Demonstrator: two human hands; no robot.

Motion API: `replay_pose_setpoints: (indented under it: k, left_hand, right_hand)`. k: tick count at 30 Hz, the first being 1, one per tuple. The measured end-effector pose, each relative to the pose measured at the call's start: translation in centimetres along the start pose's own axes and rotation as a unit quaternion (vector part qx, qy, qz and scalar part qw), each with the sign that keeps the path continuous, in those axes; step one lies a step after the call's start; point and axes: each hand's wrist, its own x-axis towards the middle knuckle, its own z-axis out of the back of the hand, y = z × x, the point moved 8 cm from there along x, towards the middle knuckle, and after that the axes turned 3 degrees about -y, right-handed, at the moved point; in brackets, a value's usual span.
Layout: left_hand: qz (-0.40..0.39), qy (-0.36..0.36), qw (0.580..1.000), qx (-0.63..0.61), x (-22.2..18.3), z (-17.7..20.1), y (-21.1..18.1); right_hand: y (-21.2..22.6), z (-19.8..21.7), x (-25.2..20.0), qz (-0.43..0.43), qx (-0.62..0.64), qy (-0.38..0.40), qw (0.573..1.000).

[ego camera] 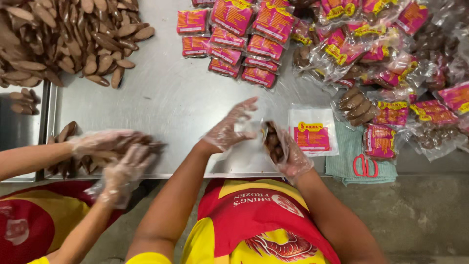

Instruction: The person places brown, elongated food items into small plastic bags on a metal table. They pick up the items from a pile, insert them into the bags, and then move the filled bags to a stack of completed packages. The person wears gloves and a red apron during the process.

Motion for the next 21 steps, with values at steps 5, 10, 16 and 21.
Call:
replay_pose_setpoints:
  k: [5,10,16,21]
  left_hand:
    - [0.267,0.129,0.861,-0.413,-1.7,-10.3,8.7]
    - [0.228,-0.034,0.927,-0.296,-3.0,-9.7,12.9]
    - [0.408,-0.139,0.896,-0.107,-3.8,-7.0,13.5]
    - [0.328,-0.206,0.908,-0.161,-3.9,-5.9,13.0]
  right_hand:
    - [-0.5,-5.0,-5.9,-0.223,0.208,0.418,0.856]
    - [3.7,-6.1,-5.6,-0.027,-0.030,0.224,0.974]
    - [7.0,-7.4,-3.5,0.269,-0.311,0.109,0.905]
    - [5.8,-2.4,2.4,0.322,-0.382,-0.057,0.864]
